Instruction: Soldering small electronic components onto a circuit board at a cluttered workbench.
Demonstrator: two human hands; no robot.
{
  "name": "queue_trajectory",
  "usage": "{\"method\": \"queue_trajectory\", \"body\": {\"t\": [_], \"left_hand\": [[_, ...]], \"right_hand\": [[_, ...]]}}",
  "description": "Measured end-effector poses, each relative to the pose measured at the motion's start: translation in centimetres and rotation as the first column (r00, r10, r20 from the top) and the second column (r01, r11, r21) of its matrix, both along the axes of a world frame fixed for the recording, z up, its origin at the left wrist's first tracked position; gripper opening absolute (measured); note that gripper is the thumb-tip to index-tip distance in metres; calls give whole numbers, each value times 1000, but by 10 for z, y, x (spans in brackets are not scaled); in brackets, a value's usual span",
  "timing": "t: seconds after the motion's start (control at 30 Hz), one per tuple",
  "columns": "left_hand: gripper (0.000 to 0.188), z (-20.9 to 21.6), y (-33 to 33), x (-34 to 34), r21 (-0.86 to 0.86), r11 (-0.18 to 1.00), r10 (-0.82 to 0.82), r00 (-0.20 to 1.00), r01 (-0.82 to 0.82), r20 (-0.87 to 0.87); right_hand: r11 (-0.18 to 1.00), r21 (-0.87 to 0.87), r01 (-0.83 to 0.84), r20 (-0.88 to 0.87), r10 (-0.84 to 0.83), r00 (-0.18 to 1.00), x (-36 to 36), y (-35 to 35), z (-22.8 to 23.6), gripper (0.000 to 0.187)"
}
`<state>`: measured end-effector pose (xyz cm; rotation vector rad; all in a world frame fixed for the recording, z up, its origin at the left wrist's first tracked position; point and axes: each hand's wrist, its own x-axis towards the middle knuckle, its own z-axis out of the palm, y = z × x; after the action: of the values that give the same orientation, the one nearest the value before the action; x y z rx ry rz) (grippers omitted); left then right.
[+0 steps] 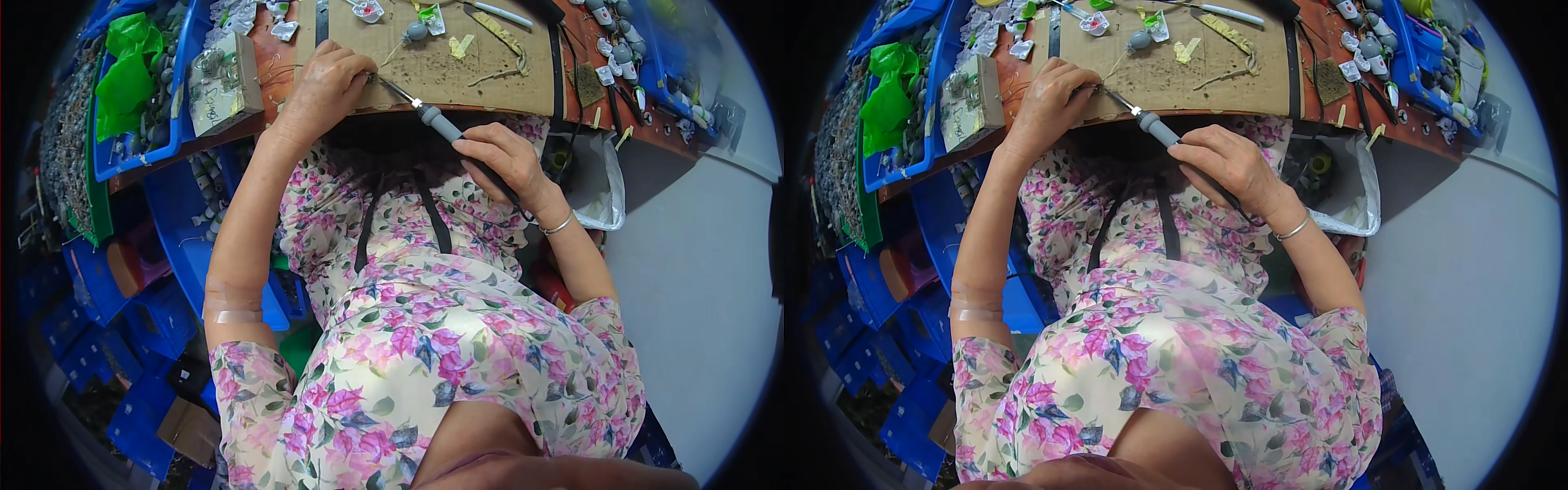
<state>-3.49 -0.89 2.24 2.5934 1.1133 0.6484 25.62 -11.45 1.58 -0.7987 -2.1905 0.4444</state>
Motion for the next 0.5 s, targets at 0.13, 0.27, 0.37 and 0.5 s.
{"method": "queue_trajectory", "body": {"t": [0.13,0.27,0.37,0.5], "left_hand": [[15,3,-2,-1,-18,1000,-8,1000,8,2],[12,0,-1,0,14,1000,-1,1000,1,31],[12,-1,-3,-1,-33,999,38,998,-36,59],[13,-3,-1,-2,-16,1000,11,999,-10,47]], "right_hand": [[1000,-2,22,11,-22,1000,7,-1,1,46],[1000,-13,16,7,-16,1000,9,-3,1,47],[1000,-14,-11,13,12,1000,3,-2,0,47],[1000,-9,-28,23,28,999,-2,2,1,46]]}}
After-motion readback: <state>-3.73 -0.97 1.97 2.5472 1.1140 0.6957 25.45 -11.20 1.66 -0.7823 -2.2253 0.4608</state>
